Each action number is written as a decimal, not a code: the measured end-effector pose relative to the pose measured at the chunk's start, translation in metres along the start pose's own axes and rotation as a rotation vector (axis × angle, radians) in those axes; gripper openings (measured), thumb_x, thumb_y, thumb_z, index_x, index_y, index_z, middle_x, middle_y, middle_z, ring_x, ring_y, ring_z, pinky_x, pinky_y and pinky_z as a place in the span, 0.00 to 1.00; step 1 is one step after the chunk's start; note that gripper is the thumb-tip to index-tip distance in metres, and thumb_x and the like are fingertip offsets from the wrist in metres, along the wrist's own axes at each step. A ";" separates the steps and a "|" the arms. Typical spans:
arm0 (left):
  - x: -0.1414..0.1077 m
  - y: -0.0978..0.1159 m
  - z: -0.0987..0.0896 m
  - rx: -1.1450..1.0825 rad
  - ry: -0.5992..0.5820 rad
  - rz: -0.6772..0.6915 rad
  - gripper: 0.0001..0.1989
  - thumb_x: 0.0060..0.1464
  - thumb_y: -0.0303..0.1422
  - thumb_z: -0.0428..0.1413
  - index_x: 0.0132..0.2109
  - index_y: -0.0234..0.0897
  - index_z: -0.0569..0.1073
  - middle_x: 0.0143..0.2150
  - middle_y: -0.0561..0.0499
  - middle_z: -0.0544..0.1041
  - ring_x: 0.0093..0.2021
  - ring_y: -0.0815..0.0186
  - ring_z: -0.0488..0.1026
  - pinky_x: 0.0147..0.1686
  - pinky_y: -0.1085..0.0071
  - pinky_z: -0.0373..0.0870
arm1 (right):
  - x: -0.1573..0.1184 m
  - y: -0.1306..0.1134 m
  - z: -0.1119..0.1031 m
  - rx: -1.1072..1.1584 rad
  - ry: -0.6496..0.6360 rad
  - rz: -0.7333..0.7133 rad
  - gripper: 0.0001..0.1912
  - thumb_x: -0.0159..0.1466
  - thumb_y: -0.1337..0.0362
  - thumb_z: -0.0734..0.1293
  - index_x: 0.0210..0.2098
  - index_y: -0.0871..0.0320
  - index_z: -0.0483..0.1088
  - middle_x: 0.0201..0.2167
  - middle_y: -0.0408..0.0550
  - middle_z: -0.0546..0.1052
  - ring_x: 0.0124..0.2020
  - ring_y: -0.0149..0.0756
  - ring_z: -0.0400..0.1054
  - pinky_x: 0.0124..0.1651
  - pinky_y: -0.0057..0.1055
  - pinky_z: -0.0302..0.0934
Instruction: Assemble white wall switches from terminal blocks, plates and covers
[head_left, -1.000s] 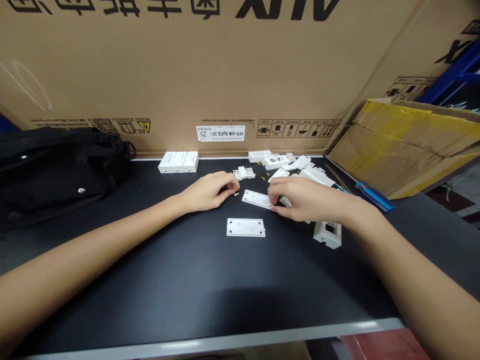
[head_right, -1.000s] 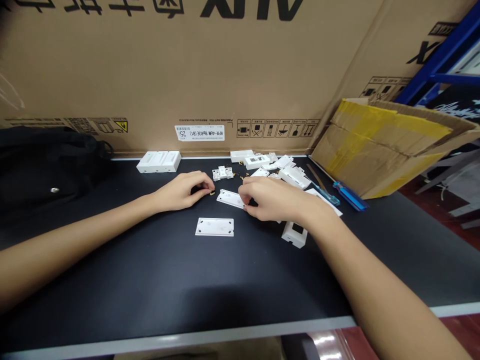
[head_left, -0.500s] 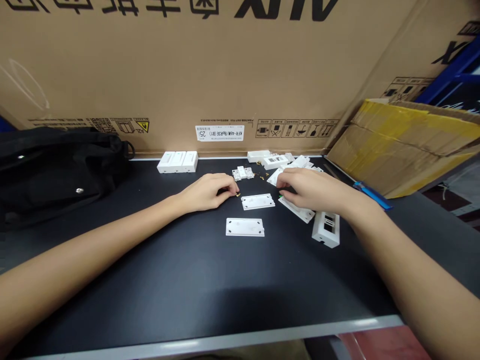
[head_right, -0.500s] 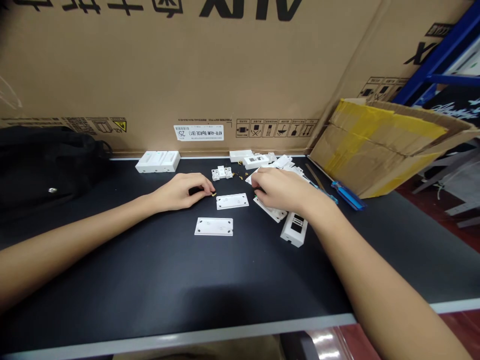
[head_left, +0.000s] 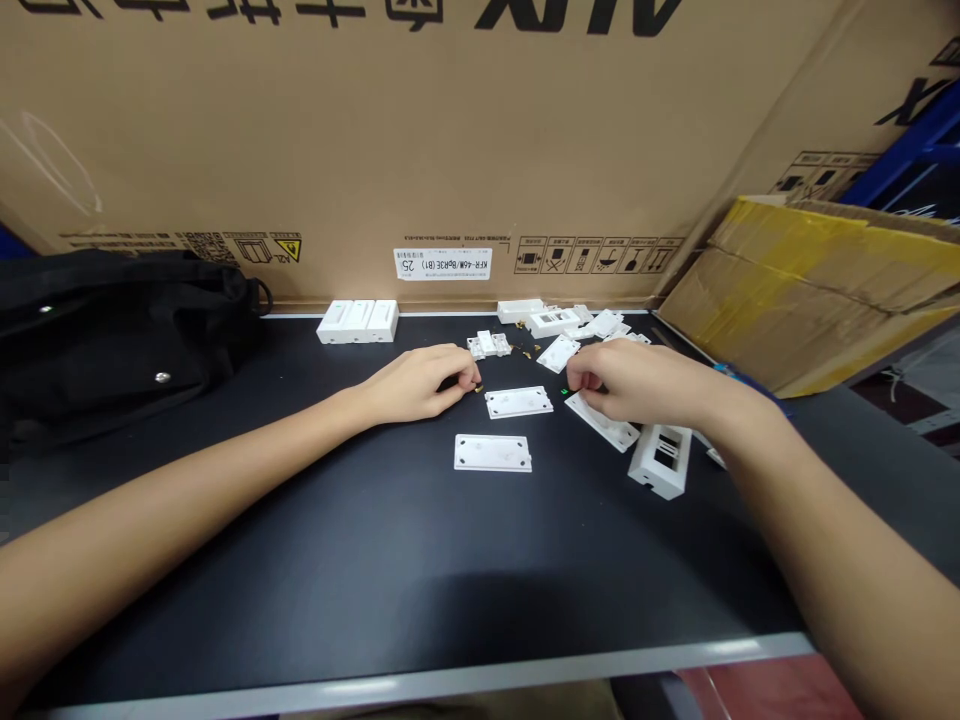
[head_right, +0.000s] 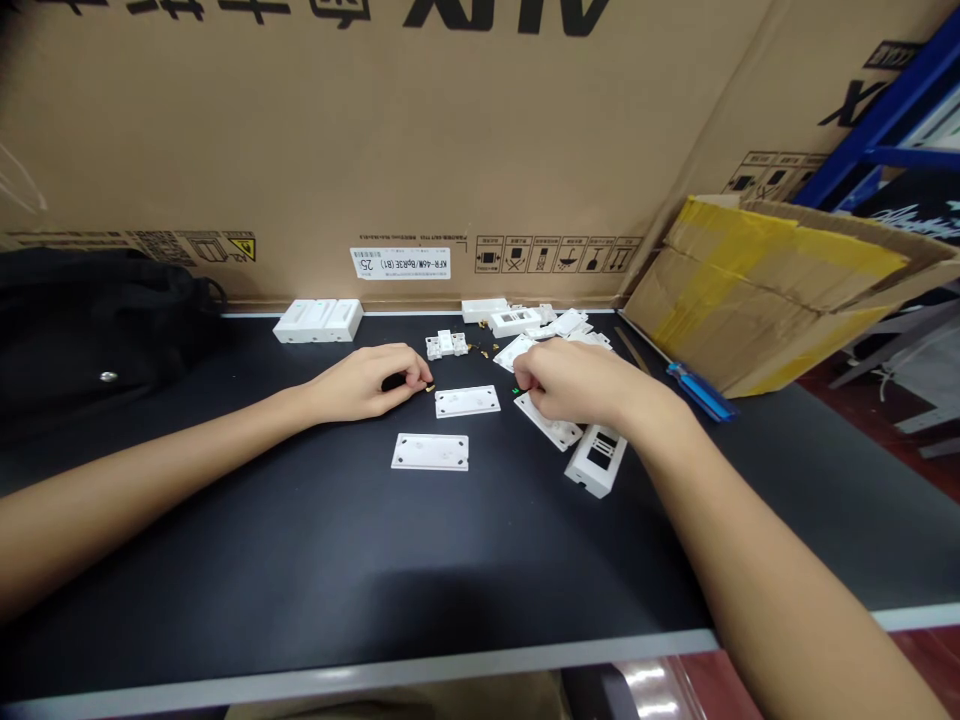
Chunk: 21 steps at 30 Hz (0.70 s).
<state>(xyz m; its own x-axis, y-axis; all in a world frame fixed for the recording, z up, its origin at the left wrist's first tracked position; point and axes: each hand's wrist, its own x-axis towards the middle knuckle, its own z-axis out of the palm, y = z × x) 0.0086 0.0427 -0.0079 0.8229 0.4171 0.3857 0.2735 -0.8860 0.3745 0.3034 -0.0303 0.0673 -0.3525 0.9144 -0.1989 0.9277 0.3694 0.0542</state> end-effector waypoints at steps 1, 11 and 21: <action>0.000 0.000 0.000 0.002 -0.001 0.003 0.06 0.64 0.26 0.52 0.37 0.39 0.66 0.45 0.50 0.81 0.46 0.65 0.78 0.48 0.65 0.73 | -0.001 0.000 -0.001 -0.001 -0.003 0.004 0.11 0.58 0.71 0.64 0.36 0.55 0.77 0.36 0.48 0.81 0.36 0.40 0.72 0.32 0.32 0.55; -0.001 -0.001 0.000 0.020 -0.001 0.002 0.05 0.64 0.27 0.52 0.37 0.39 0.65 0.46 0.50 0.80 0.46 0.64 0.77 0.48 0.65 0.72 | -0.003 -0.003 0.002 0.027 0.182 -0.094 0.45 0.63 0.73 0.58 0.77 0.42 0.50 0.59 0.49 0.79 0.47 0.45 0.77 0.44 0.35 0.67; 0.000 0.001 0.000 0.066 -0.020 -0.054 0.04 0.67 0.31 0.51 0.42 0.39 0.69 0.46 0.49 0.79 0.46 0.63 0.77 0.48 0.64 0.73 | 0.006 0.004 0.017 0.012 0.073 -0.077 0.39 0.63 0.72 0.59 0.73 0.54 0.62 0.55 0.56 0.81 0.48 0.48 0.79 0.47 0.38 0.69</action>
<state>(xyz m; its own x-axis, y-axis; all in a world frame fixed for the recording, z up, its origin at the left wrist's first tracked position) 0.0086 0.0416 -0.0073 0.8157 0.4613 0.3492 0.3494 -0.8738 0.3382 0.3071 -0.0265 0.0493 -0.4306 0.8931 -0.1301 0.8987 0.4376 0.0295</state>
